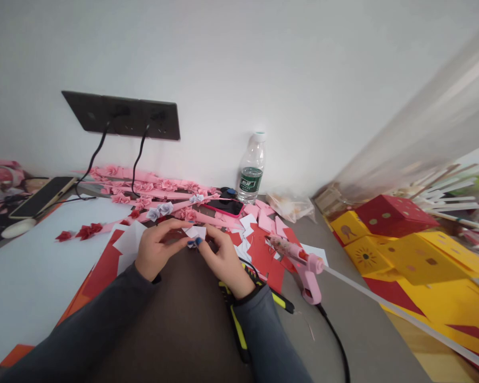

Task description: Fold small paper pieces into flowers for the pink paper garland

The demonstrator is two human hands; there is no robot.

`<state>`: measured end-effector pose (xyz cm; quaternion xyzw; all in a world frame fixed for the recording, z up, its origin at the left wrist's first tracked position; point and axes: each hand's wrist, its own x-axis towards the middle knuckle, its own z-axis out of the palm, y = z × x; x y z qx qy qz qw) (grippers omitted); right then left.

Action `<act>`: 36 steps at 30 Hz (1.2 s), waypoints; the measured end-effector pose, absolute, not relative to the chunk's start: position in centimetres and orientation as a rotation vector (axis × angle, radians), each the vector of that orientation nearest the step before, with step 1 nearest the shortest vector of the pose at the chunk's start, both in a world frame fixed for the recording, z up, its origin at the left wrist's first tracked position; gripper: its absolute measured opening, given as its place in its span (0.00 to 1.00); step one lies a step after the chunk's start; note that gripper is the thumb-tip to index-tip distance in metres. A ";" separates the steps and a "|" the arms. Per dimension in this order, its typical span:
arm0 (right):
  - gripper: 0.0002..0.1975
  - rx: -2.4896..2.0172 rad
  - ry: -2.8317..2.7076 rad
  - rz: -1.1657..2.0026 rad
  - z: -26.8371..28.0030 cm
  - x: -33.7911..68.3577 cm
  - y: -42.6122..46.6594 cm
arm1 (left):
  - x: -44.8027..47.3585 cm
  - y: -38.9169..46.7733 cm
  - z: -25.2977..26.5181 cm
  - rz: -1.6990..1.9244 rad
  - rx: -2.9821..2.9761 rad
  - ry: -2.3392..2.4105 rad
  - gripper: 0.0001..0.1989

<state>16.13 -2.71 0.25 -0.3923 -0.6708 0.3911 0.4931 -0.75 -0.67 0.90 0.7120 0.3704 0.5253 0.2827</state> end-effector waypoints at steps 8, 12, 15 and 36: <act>0.15 -0.972 -1.569 0.977 0.7 16.1 -2.7 | -0.3 -0.6 0.9 1.355 1.685 0.887 0.06; 0.15 -0.937 -1.566 0.991 0.8 16.1 -2.7 | -0.2 -0.5 0.5 1.359 1.597 0.886 0.06; 0.15 -0.929 -1.572 0.962 0.5 16.1 -2.6 | -0.3 -0.6 0.5 1.338 1.592 0.881 0.06; 0.16 -1.010 -1.568 0.887 0.4 15.9 -2.6 | 0.1 -0.8 1.1 1.333 1.495 0.926 0.07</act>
